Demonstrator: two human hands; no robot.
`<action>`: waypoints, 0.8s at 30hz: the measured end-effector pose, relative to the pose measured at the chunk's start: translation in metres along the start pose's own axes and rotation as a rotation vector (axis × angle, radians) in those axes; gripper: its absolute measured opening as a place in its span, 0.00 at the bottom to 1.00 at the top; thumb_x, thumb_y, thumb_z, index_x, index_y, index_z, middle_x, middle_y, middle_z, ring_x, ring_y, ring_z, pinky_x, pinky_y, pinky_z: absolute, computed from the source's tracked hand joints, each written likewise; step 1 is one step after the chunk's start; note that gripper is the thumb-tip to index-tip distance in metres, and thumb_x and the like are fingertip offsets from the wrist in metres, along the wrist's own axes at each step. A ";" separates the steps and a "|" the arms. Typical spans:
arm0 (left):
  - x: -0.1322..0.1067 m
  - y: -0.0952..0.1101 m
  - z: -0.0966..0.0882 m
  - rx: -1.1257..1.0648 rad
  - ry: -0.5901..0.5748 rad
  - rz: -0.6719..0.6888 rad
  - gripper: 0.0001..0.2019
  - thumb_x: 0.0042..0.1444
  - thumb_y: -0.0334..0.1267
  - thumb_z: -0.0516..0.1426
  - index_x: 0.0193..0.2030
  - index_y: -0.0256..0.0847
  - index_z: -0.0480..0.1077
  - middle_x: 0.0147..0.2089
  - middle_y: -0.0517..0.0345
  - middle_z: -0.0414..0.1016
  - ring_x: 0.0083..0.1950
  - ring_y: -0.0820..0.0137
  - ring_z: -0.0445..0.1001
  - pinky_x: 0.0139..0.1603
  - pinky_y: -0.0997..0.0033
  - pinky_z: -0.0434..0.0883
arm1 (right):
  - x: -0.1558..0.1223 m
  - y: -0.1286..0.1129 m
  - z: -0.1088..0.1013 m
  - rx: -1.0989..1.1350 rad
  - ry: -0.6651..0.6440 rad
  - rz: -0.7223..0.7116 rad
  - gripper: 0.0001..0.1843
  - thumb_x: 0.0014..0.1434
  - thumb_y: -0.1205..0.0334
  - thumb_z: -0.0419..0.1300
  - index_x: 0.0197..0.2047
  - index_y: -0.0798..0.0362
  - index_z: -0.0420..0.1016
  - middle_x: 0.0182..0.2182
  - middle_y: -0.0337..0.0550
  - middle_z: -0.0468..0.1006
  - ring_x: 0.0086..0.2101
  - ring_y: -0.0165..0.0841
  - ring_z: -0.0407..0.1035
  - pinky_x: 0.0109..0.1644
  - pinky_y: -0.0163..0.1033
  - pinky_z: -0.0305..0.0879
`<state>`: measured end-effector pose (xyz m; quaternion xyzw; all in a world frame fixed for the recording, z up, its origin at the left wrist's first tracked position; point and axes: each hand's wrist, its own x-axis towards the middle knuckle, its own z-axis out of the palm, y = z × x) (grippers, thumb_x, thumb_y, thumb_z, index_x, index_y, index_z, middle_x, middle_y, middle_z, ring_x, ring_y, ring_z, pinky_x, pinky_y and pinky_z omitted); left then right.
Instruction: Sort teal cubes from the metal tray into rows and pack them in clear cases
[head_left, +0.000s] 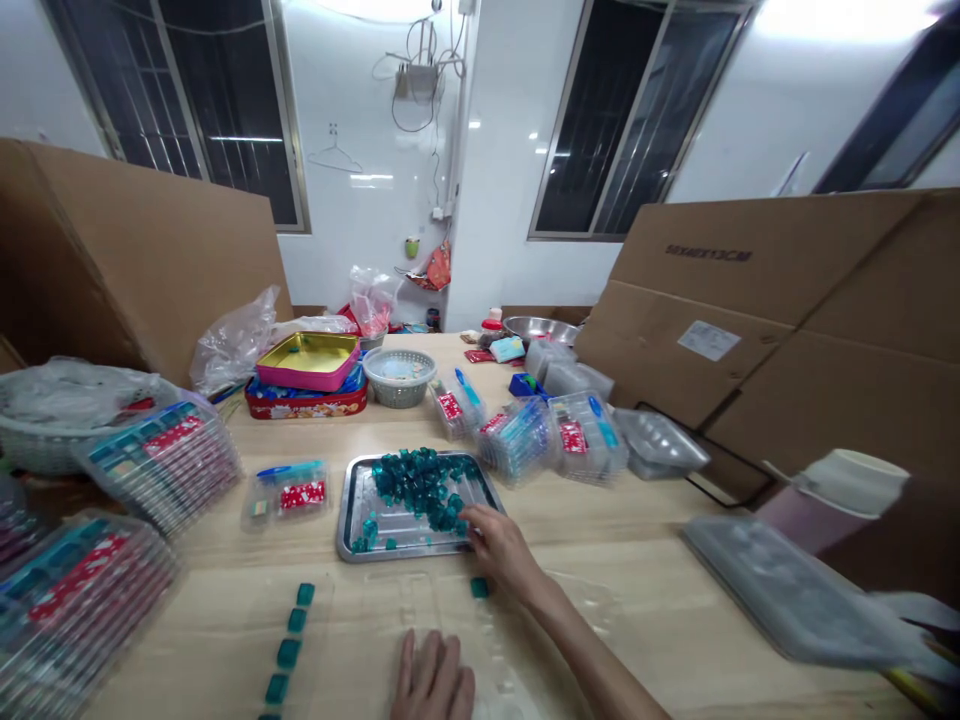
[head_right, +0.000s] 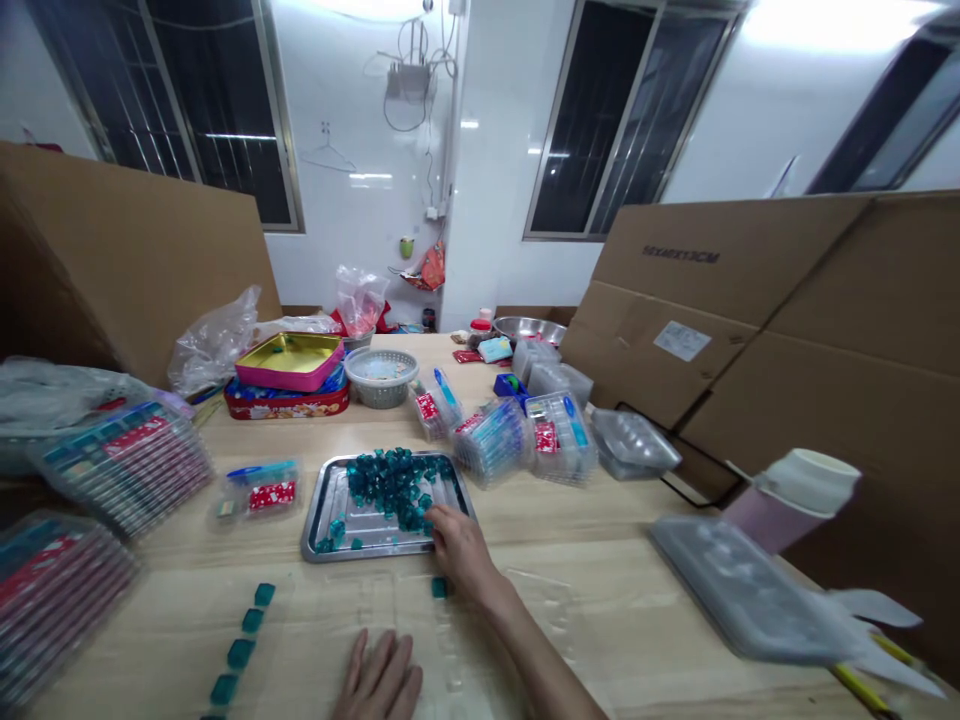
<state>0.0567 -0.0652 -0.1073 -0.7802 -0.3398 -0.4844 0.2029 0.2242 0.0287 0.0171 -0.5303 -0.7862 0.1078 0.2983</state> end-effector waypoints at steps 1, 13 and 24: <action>0.000 0.002 0.002 0.012 0.050 -0.039 0.05 0.48 0.37 0.56 0.32 0.41 0.67 0.40 0.58 0.77 0.55 0.74 0.71 0.76 0.56 0.47 | 0.011 0.002 0.003 -0.020 -0.014 -0.010 0.18 0.52 0.77 0.48 0.43 0.55 0.71 0.41 0.48 0.74 0.43 0.35 0.67 0.47 0.37 0.60; 0.107 -0.063 -0.075 -0.428 -0.524 -0.909 0.16 0.51 0.43 0.52 0.44 0.41 0.71 0.45 0.55 0.75 0.47 0.78 0.73 0.50 0.77 0.74 | 0.015 -0.022 0.019 0.439 -0.167 0.223 0.13 0.49 0.66 0.55 0.40 0.57 0.69 0.29 0.43 0.74 0.30 0.32 0.69 0.32 0.34 0.63; 0.113 -0.085 -0.045 -0.595 -0.709 -1.191 0.11 0.46 0.35 0.50 0.28 0.32 0.71 0.27 0.59 0.73 0.27 0.86 0.65 0.31 0.88 0.60 | -0.006 -0.071 0.054 0.350 -0.137 0.273 0.04 0.45 0.69 0.55 0.24 0.56 0.71 0.22 0.40 0.72 0.26 0.30 0.65 0.30 0.32 0.56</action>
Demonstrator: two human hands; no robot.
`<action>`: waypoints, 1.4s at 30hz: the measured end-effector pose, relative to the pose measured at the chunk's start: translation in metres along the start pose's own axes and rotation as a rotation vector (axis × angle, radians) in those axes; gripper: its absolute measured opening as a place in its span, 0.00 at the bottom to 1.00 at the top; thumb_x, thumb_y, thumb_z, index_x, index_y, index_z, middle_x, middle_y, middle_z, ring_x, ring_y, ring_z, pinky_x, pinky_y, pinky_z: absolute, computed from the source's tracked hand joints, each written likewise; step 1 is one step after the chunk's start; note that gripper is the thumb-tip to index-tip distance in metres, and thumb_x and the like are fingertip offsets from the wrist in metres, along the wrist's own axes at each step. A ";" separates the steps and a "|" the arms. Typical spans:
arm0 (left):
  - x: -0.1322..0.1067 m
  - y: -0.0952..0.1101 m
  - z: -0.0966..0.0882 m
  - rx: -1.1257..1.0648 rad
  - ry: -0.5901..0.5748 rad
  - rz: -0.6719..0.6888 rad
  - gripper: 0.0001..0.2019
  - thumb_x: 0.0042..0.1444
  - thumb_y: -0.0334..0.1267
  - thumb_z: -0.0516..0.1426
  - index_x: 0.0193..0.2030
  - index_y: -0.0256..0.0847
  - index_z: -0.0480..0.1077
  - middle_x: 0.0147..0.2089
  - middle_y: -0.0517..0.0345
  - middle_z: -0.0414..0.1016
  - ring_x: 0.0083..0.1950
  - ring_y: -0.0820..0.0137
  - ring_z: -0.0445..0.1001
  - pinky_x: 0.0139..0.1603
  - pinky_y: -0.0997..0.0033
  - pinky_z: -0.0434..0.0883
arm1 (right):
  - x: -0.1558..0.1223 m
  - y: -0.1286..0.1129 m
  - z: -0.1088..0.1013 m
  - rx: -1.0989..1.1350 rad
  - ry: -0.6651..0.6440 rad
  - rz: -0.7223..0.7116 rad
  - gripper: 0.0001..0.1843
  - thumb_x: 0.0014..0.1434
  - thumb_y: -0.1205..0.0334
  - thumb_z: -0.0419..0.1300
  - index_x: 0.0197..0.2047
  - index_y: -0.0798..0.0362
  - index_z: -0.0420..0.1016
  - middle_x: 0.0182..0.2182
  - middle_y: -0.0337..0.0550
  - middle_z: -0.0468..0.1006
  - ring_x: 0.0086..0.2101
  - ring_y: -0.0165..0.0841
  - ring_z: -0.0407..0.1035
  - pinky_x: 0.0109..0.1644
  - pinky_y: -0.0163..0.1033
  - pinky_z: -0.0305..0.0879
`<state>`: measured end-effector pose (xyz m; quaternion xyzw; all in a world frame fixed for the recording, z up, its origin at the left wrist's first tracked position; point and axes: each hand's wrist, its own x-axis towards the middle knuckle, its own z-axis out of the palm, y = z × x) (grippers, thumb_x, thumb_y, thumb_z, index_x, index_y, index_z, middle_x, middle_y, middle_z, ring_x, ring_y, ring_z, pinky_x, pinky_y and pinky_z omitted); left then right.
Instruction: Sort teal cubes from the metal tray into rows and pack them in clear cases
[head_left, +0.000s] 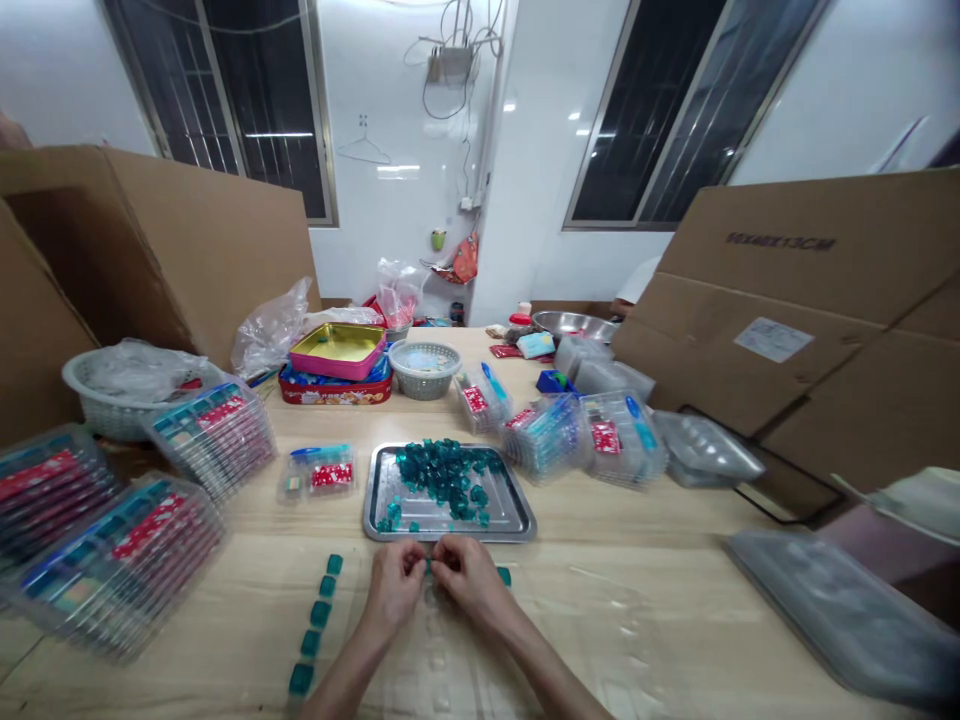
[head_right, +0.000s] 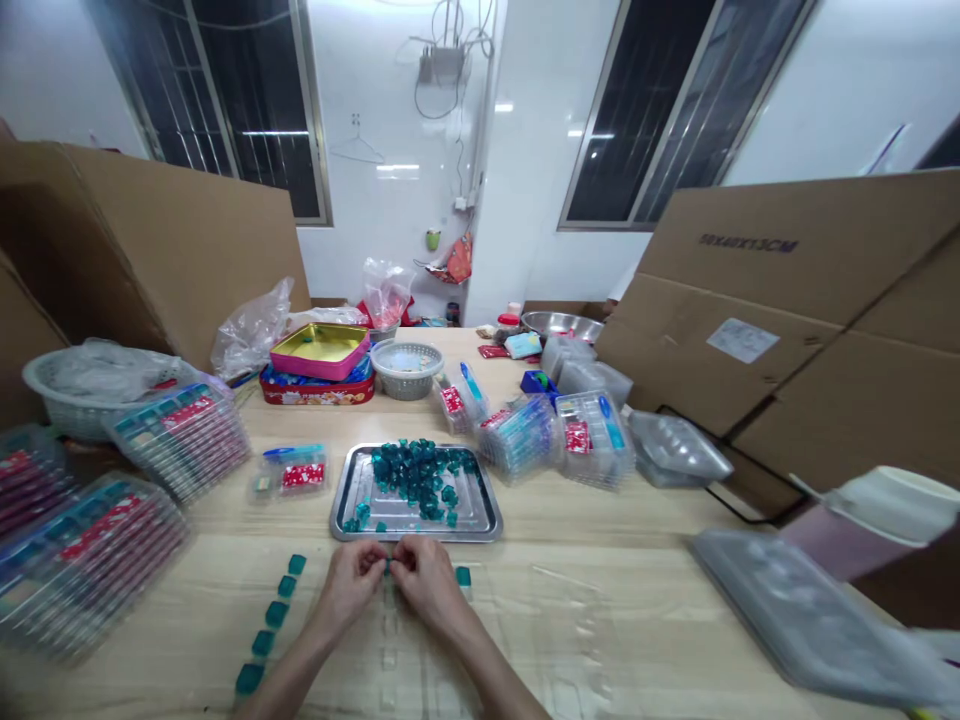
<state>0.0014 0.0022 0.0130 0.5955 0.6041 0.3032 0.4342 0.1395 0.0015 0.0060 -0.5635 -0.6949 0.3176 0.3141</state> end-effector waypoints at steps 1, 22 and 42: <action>0.002 -0.002 0.001 0.020 0.007 -0.002 0.11 0.45 0.34 0.49 0.28 0.32 0.72 0.27 0.59 0.73 0.27 0.86 0.65 0.31 0.88 0.59 | -0.001 -0.001 0.000 -0.045 0.009 -0.004 0.04 0.46 0.68 0.56 0.24 0.56 0.72 0.22 0.40 0.73 0.27 0.31 0.66 0.32 0.33 0.56; 0.000 0.001 0.003 0.050 0.132 0.030 0.13 0.48 0.39 0.49 0.32 0.35 0.72 0.29 0.59 0.71 0.28 0.86 0.62 0.31 0.86 0.57 | 0.049 0.020 -0.035 -0.173 0.167 -0.006 0.06 0.46 0.71 0.55 0.31 0.56 0.69 0.28 0.45 0.73 0.33 0.37 0.66 0.39 0.39 0.58; -0.017 -0.008 0.003 -0.062 -0.029 -0.108 0.06 0.38 0.33 0.54 0.23 0.31 0.70 0.19 0.63 0.66 0.22 0.88 0.59 0.24 0.89 0.52 | -0.016 -0.002 -0.003 0.062 -0.109 -0.022 0.08 0.45 0.70 0.53 0.22 0.58 0.72 0.18 0.38 0.69 0.23 0.27 0.61 0.27 0.31 0.51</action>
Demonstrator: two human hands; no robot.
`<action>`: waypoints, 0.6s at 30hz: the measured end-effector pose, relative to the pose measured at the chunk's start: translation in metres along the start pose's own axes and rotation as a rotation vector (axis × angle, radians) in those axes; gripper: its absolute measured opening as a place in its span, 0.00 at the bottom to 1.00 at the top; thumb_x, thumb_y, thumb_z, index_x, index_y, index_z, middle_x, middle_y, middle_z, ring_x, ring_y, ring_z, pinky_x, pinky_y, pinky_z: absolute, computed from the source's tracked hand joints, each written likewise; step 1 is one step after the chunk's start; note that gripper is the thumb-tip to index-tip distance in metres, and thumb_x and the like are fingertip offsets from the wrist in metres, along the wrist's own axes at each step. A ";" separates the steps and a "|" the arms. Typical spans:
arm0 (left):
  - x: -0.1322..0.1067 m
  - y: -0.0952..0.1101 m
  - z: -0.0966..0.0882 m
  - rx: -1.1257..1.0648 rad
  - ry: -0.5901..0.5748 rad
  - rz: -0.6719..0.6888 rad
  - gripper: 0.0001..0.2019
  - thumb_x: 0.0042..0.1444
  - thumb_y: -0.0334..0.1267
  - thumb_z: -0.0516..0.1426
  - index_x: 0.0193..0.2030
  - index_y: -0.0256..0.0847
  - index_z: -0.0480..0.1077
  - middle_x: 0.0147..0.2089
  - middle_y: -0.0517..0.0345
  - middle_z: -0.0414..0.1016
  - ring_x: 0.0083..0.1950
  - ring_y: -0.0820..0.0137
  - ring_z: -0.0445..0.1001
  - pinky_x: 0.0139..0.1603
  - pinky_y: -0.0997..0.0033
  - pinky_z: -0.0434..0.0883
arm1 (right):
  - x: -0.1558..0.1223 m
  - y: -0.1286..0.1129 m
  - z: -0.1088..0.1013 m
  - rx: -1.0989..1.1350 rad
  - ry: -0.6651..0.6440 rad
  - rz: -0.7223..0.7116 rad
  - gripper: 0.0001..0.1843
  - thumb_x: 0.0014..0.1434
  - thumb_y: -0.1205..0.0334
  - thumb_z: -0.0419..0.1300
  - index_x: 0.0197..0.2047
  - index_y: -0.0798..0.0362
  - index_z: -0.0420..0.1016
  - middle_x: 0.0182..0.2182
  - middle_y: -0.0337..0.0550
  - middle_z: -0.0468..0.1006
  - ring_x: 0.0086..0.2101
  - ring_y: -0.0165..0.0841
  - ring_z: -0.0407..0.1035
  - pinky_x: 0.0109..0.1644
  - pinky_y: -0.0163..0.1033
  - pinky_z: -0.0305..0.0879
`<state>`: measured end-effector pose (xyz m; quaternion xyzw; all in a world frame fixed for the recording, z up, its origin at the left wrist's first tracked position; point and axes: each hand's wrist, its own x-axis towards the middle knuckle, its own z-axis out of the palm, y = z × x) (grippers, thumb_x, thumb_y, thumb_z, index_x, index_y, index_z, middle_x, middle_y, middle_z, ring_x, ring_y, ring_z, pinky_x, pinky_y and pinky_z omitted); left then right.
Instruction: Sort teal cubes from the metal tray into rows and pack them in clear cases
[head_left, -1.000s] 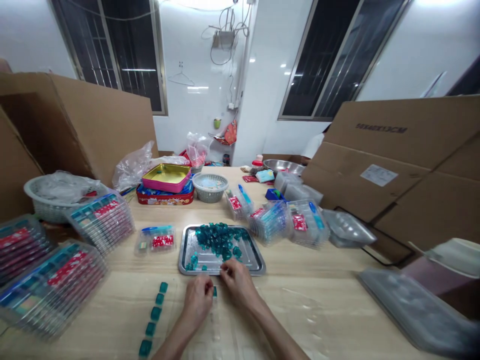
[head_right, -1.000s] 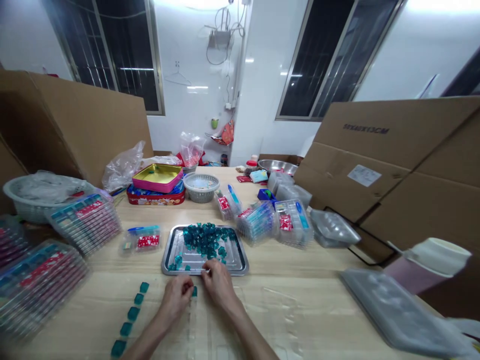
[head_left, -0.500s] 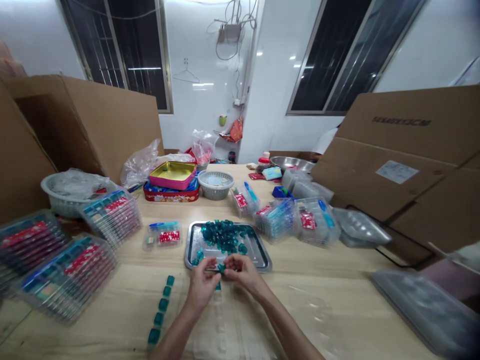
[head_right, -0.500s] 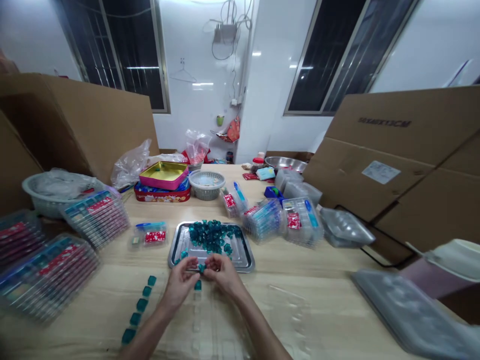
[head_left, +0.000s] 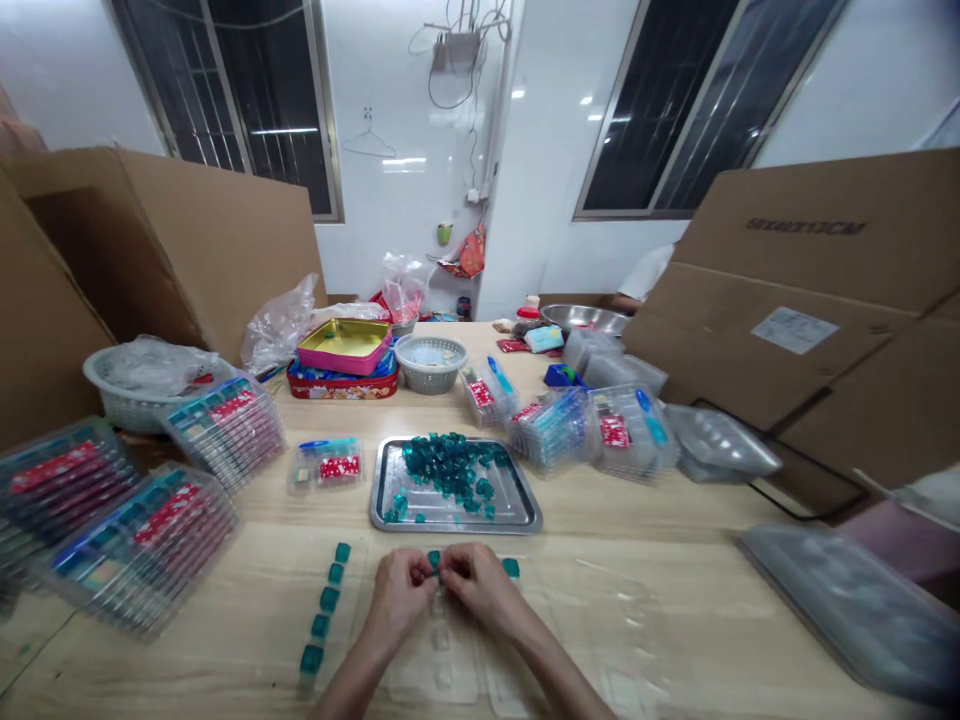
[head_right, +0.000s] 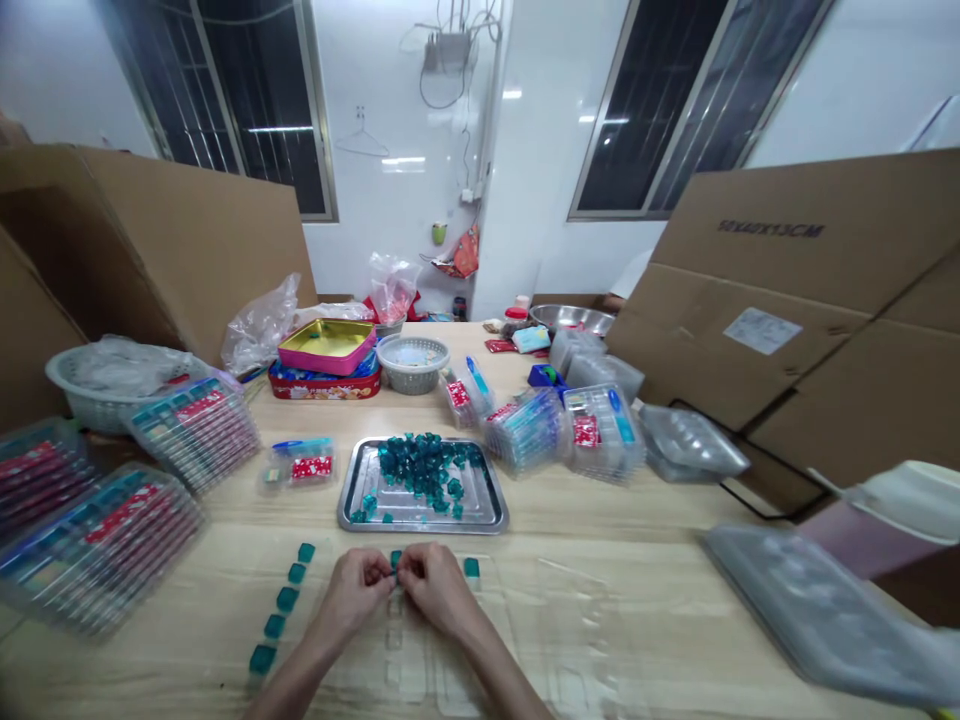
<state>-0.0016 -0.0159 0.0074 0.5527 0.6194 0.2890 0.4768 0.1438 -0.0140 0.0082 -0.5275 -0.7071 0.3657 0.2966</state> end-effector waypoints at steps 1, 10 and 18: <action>0.001 -0.001 0.001 0.014 -0.004 0.006 0.06 0.38 0.32 0.54 0.23 0.31 0.71 0.20 0.63 0.66 0.22 0.88 0.59 0.24 0.89 0.53 | -0.001 -0.001 0.000 -0.032 0.003 -0.004 0.08 0.45 0.71 0.53 0.22 0.58 0.73 0.18 0.38 0.69 0.23 0.27 0.62 0.27 0.30 0.51; 0.005 -0.010 0.004 -0.036 -0.022 0.030 0.09 0.37 0.31 0.56 0.29 0.32 0.71 0.19 0.64 0.66 0.21 0.88 0.58 0.24 0.90 0.53 | -0.001 0.005 0.002 0.017 -0.011 0.058 0.08 0.41 0.72 0.55 0.26 0.57 0.73 0.20 0.37 0.71 0.24 0.27 0.63 0.27 0.29 0.53; 0.010 -0.012 0.008 0.039 -0.005 -0.009 0.09 0.45 0.38 0.52 0.24 0.34 0.68 0.16 0.64 0.64 0.20 0.86 0.59 0.25 0.87 0.55 | 0.005 -0.001 0.001 -0.094 0.022 0.052 0.08 0.43 0.72 0.53 0.23 0.57 0.73 0.20 0.39 0.71 0.24 0.28 0.64 0.28 0.29 0.52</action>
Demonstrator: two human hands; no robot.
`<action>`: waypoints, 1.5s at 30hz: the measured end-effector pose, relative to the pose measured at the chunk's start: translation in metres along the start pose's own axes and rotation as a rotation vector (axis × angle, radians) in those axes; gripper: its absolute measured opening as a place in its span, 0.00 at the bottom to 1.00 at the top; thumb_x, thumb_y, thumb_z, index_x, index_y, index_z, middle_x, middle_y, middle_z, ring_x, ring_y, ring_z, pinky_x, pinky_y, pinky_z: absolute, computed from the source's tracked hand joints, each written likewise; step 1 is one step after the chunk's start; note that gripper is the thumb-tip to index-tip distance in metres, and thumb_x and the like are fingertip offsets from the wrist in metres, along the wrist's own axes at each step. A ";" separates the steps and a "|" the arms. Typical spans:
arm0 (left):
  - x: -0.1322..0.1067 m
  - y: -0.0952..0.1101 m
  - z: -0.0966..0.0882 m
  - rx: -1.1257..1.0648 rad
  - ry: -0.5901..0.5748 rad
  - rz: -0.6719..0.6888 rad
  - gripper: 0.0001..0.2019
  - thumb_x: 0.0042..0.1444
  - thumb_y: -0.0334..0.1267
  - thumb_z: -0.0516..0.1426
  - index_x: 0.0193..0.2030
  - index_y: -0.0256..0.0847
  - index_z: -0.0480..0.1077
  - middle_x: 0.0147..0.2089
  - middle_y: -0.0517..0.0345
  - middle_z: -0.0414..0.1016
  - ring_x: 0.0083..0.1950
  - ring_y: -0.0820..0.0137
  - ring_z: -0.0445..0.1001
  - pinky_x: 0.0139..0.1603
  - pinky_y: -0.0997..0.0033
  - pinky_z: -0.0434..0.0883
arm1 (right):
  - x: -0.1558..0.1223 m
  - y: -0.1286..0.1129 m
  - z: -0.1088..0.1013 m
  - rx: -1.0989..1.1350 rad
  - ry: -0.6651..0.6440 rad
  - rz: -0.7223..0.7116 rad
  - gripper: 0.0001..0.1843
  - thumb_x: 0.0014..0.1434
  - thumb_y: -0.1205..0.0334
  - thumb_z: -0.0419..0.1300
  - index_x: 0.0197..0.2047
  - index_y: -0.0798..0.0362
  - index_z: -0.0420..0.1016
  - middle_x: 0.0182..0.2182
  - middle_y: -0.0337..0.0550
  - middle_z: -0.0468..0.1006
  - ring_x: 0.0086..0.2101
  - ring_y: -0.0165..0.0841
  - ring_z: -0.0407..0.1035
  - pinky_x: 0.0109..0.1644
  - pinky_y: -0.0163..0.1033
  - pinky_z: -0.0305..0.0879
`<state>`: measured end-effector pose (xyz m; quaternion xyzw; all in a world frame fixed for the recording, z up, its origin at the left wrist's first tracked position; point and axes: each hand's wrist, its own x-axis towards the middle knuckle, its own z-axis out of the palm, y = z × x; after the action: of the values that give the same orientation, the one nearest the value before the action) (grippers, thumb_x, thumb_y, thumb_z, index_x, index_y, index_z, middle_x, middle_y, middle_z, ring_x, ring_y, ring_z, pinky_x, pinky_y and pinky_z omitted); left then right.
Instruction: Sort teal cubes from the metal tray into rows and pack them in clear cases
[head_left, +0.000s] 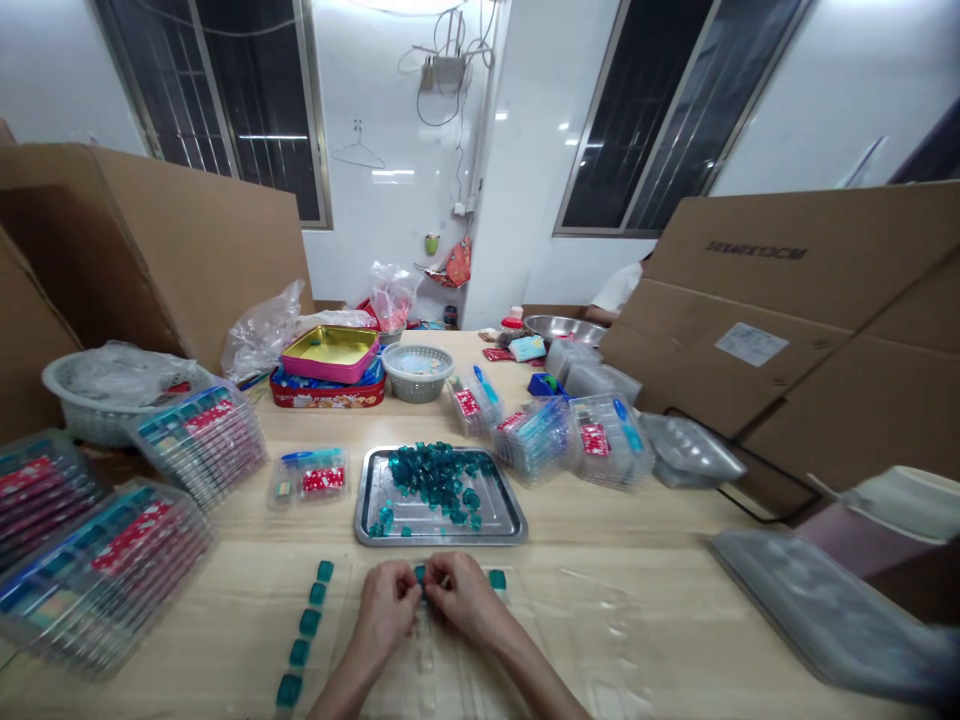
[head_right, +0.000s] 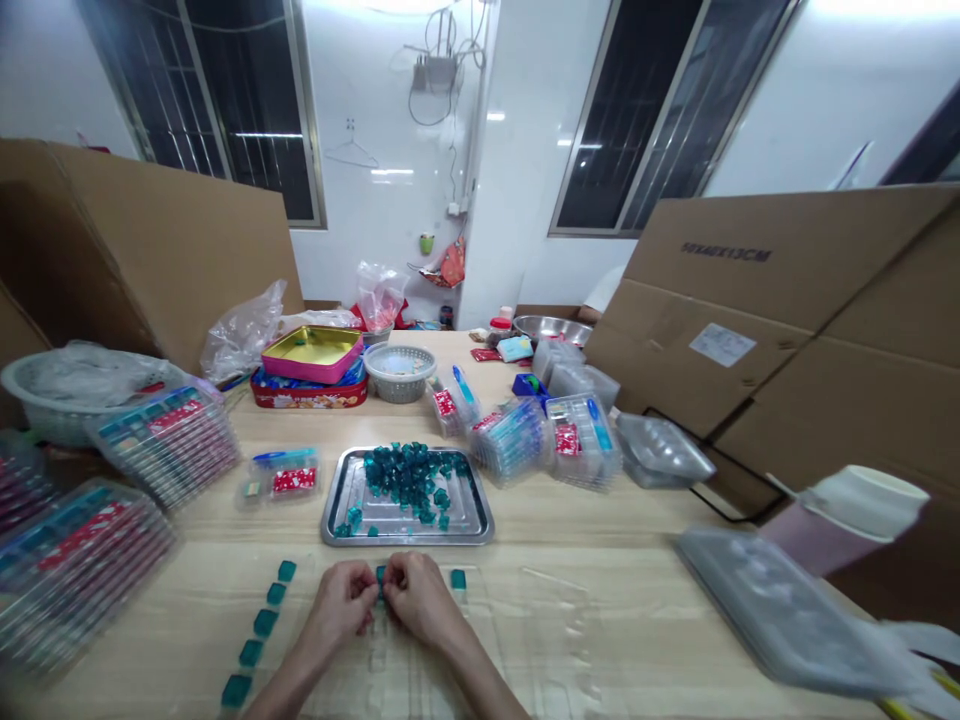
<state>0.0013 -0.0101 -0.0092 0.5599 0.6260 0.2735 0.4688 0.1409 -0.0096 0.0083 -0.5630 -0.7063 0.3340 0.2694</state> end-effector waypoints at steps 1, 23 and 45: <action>0.000 -0.001 0.000 0.012 0.006 0.007 0.09 0.44 0.37 0.52 0.24 0.34 0.68 0.16 0.64 0.64 0.21 0.86 0.60 0.25 0.87 0.55 | 0.000 -0.001 -0.001 -0.021 0.003 -0.012 0.07 0.43 0.71 0.53 0.22 0.57 0.73 0.19 0.39 0.72 0.24 0.28 0.64 0.28 0.29 0.52; -0.016 0.011 -0.002 0.239 -0.030 0.164 0.13 0.50 0.35 0.45 0.27 0.37 0.70 0.32 0.57 0.68 0.33 0.83 0.59 0.37 0.83 0.49 | 0.021 0.005 -0.033 -0.357 0.155 -0.031 0.09 0.54 0.67 0.53 0.33 0.55 0.75 0.31 0.43 0.76 0.33 0.31 0.68 0.36 0.32 0.56; -0.006 0.017 -0.006 0.062 0.027 -0.007 0.07 0.41 0.37 0.55 0.22 0.35 0.63 0.18 0.66 0.60 0.21 0.89 0.54 0.27 0.86 0.48 | 0.046 0.034 -0.054 -0.066 0.101 -0.075 0.08 0.44 0.71 0.55 0.31 0.56 0.70 0.28 0.41 0.72 0.32 0.32 0.66 0.36 0.34 0.59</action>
<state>0.0036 -0.0112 0.0099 0.5684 0.6423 0.2597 0.4437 0.1924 0.0488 0.0161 -0.5607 -0.7231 0.2713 0.2984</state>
